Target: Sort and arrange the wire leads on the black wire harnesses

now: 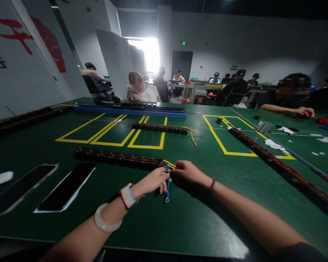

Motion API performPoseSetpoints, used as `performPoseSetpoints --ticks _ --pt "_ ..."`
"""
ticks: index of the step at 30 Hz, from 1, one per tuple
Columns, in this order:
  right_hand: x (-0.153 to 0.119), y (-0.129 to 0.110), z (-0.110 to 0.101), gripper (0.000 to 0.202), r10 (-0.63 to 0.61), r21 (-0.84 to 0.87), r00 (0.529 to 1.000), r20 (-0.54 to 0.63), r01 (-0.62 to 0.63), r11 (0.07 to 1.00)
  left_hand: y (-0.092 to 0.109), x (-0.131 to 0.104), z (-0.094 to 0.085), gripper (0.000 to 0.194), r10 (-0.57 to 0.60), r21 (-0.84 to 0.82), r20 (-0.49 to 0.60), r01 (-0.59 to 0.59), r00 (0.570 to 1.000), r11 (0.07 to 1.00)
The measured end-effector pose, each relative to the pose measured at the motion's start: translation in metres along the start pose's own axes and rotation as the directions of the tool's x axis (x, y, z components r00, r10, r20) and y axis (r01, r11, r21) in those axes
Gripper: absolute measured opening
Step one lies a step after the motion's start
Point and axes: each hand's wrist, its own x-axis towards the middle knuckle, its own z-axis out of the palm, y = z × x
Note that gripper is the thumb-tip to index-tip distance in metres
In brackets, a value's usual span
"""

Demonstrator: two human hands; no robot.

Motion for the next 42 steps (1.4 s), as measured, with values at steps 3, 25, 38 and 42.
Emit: performPoseSetpoints --ticks 3,25,38,42 --pt "-0.004 -0.005 0.000 0.019 -0.037 -0.015 0.999 -0.003 0.037 0.999 -0.002 -0.001 0.007 0.014 0.002 -0.164 -0.005 -0.002 1.000 0.986" --pt "-0.048 -0.044 0.015 0.047 -0.312 -0.553 0.947 -0.081 0.217 0.804 -0.018 0.008 0.017 0.019 0.087 -0.565 0.012 -0.065 0.996 0.823" --pt "-0.041 -0.052 -0.020 0.030 -0.237 -0.510 0.971 -0.028 0.190 0.839 -0.009 0.004 0.018 0.029 0.040 -0.587 -0.005 -0.035 0.999 0.809" --pt "-0.039 -0.051 -0.022 0.038 -0.075 -0.442 0.996 0.047 0.088 0.893 -0.010 0.004 0.017 0.029 -0.011 -0.501 -0.004 0.008 1.000 0.866"
